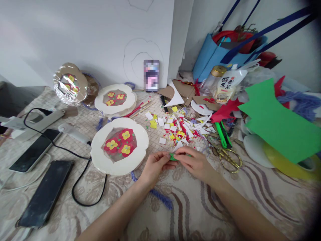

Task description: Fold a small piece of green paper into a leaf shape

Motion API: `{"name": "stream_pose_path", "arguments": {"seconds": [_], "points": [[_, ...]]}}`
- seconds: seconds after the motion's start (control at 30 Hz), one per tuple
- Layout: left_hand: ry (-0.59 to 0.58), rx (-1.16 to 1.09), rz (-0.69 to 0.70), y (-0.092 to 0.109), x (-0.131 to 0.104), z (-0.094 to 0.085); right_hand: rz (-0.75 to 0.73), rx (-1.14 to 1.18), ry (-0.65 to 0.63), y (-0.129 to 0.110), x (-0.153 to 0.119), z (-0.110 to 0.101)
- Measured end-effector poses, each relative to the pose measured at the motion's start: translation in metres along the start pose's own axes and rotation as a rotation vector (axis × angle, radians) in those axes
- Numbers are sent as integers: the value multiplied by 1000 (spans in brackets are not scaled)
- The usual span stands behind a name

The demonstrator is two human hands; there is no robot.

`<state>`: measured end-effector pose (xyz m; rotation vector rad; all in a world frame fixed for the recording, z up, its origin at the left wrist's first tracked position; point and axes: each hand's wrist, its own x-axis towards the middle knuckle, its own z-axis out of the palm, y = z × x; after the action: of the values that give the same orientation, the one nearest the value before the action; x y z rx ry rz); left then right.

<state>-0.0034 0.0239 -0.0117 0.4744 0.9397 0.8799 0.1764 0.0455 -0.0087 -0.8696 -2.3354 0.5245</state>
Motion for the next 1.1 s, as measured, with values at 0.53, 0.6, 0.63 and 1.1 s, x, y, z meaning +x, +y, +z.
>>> {"name": "stream_pose_path", "arguments": {"seconds": [0.53, 0.6, 0.63, 1.1], "points": [[21, -17, 0, 2, 0, 0, -20, -23, -23, 0, 1, -1], [32, 9, 14, 2, -1, 0, 10, 59, 1, 0, 1, -1], [36, 24, 25, 1, -1, 0, 46, 106, 23, 0, 2, -1], [85, 268, 158, -1, 0, 2, 570, 557, -25, -1, 3, 6]]}}
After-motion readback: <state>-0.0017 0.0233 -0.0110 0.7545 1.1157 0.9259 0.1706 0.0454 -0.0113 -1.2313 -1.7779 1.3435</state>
